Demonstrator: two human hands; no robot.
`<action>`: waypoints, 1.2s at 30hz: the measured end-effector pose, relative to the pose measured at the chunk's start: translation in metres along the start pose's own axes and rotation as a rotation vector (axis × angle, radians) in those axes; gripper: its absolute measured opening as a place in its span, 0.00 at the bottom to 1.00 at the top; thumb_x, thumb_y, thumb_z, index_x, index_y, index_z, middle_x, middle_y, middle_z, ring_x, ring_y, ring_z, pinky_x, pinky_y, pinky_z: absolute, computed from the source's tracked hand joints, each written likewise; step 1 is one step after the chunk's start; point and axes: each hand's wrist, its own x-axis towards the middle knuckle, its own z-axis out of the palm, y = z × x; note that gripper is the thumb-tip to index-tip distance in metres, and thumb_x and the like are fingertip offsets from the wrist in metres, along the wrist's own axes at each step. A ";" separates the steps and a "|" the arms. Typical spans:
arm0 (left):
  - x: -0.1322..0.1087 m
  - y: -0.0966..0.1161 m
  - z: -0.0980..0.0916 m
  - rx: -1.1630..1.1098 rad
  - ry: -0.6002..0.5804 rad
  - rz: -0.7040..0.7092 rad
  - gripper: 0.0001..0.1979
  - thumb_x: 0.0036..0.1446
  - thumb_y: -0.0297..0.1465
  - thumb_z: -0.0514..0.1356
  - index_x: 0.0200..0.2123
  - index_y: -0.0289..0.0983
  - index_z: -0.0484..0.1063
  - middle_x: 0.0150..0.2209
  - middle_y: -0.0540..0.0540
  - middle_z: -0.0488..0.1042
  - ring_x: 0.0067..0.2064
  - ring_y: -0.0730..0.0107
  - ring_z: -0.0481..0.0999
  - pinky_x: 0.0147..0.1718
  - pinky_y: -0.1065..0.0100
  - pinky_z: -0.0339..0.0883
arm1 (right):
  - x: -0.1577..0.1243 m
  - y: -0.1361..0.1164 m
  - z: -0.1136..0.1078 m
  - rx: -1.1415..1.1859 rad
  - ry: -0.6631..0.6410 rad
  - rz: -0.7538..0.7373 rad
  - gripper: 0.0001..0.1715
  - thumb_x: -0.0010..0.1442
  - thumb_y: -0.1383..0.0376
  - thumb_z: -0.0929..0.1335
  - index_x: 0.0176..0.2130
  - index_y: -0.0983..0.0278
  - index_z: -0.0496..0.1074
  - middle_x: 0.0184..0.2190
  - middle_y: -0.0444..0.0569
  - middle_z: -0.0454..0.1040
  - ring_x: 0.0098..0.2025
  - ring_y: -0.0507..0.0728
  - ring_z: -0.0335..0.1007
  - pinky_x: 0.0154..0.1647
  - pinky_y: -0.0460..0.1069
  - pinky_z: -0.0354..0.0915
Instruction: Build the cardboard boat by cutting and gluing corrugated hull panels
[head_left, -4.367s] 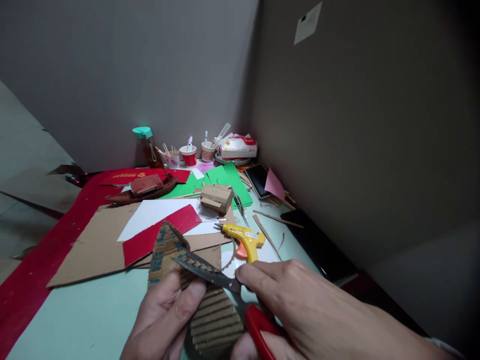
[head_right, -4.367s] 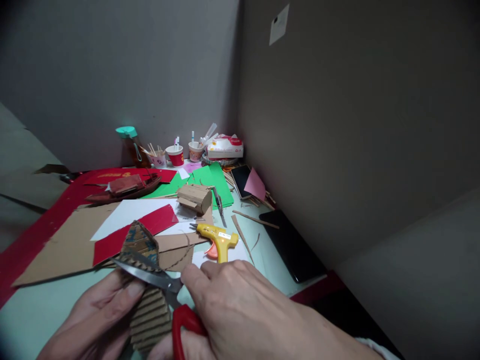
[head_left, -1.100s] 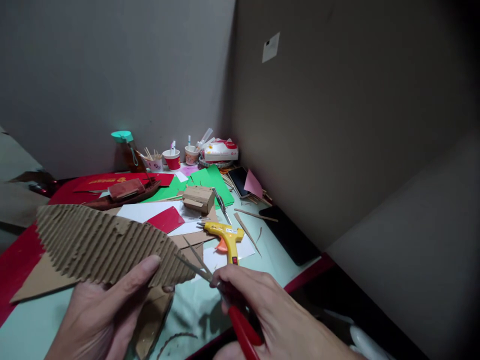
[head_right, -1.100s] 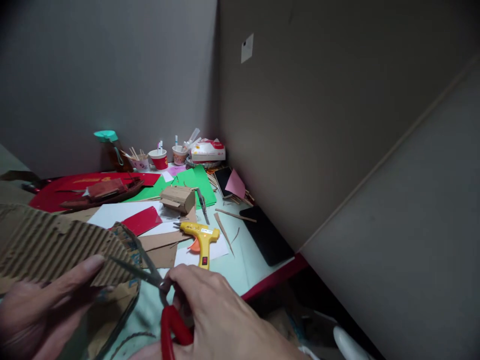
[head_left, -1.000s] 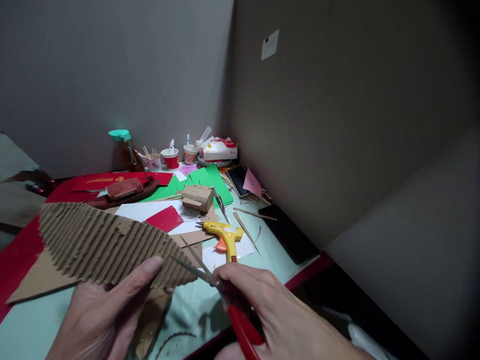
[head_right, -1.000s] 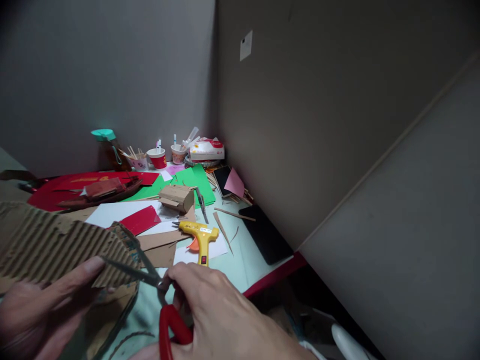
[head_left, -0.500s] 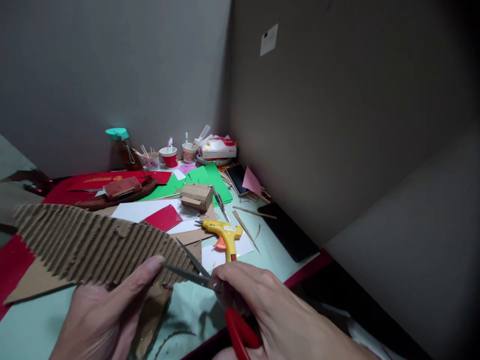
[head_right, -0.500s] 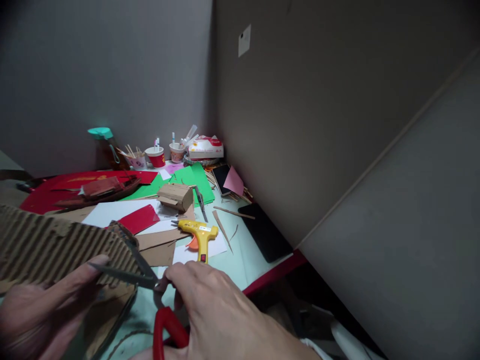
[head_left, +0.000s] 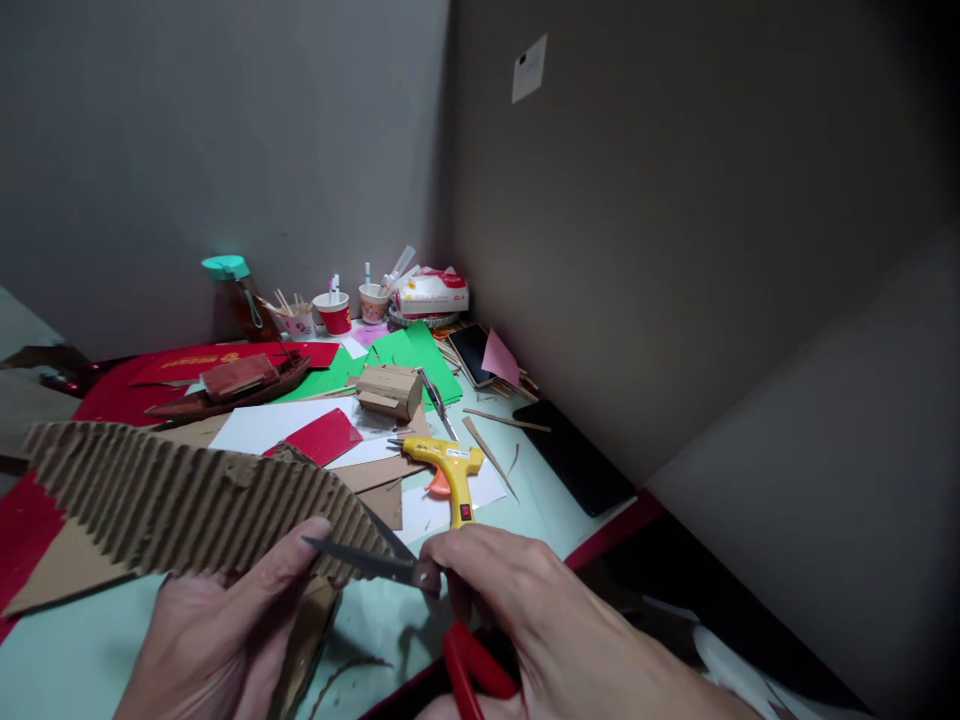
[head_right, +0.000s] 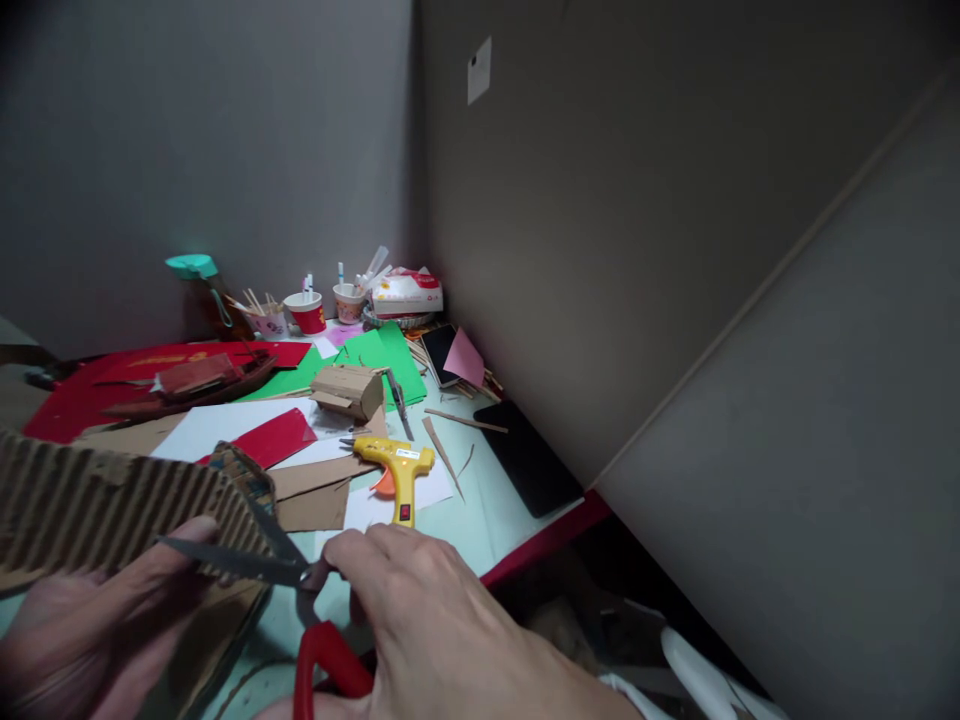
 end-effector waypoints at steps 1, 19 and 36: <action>0.000 0.000 -0.001 -0.001 0.005 -0.005 0.20 0.30 0.33 0.83 0.29 0.39 0.83 0.34 0.48 0.87 0.42 0.52 0.87 0.45 0.64 0.83 | 0.000 -0.001 0.000 -0.009 0.007 -0.007 0.29 0.53 0.51 0.79 0.52 0.52 0.74 0.53 0.47 0.78 0.58 0.65 0.72 0.56 0.55 0.68; 0.001 0.000 0.017 0.033 -0.013 0.071 0.20 0.37 0.35 0.82 0.35 0.42 0.82 0.32 0.50 0.82 0.31 0.69 0.79 0.31 0.72 0.80 | 0.013 -0.004 0.006 -0.056 0.163 -0.183 0.14 0.63 0.54 0.73 0.32 0.60 0.72 0.23 0.39 0.64 0.24 0.51 0.55 0.25 0.47 0.55; -0.005 -0.003 0.015 0.015 0.018 -0.014 0.20 0.31 0.39 0.83 0.29 0.40 0.83 0.35 0.50 0.83 0.34 0.68 0.79 0.34 0.74 0.79 | 0.016 -0.014 -0.001 -0.196 0.199 -0.235 0.15 0.62 0.52 0.76 0.42 0.60 0.80 0.25 0.44 0.76 0.27 0.54 0.69 0.27 0.45 0.66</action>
